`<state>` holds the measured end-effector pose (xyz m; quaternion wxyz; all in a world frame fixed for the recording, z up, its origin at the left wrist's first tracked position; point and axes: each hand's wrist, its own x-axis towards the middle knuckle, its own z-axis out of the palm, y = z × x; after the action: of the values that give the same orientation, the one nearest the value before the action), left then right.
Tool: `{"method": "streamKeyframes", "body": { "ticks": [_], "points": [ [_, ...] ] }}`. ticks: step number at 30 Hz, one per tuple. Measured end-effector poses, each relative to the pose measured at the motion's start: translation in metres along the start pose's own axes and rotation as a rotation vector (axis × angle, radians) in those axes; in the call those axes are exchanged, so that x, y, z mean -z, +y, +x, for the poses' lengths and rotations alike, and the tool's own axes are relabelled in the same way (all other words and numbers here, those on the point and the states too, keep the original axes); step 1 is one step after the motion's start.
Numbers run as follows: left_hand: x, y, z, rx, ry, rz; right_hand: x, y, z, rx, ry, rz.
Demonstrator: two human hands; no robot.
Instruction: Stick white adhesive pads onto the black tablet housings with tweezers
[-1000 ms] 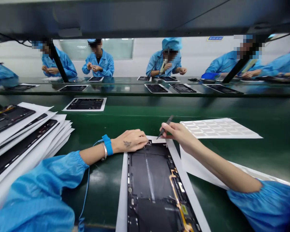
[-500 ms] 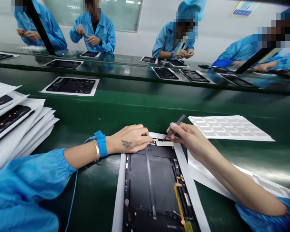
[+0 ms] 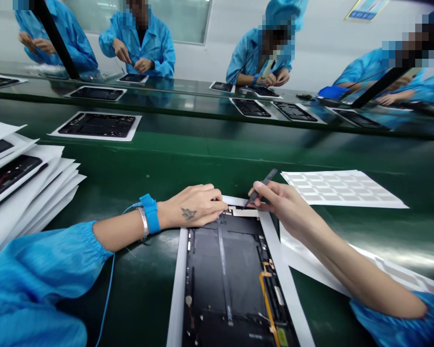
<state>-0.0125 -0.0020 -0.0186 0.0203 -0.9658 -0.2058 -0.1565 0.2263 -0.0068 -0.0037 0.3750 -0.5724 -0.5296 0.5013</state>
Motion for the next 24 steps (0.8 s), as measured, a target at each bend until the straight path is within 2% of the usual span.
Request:
{"method": "streamKeyframes", "body": {
  "ticks": [11,20,24],
  "points": [
    [-0.0021,-0.0010,-0.0004,-0.012,0.030,0.001,-0.0011,-0.0008,-0.0002,0.002,0.016,0.028],
    [0.0027,0.0005,0.0009,0.002,-0.040,-0.012,-0.0023,-0.0010,0.0005,0.005,0.025,0.007],
    [0.0044,0.0018,0.0018,0.038,-0.065,-0.051,-0.0033,0.0045,0.0013,0.075,0.028,-0.059]
  ]
}}
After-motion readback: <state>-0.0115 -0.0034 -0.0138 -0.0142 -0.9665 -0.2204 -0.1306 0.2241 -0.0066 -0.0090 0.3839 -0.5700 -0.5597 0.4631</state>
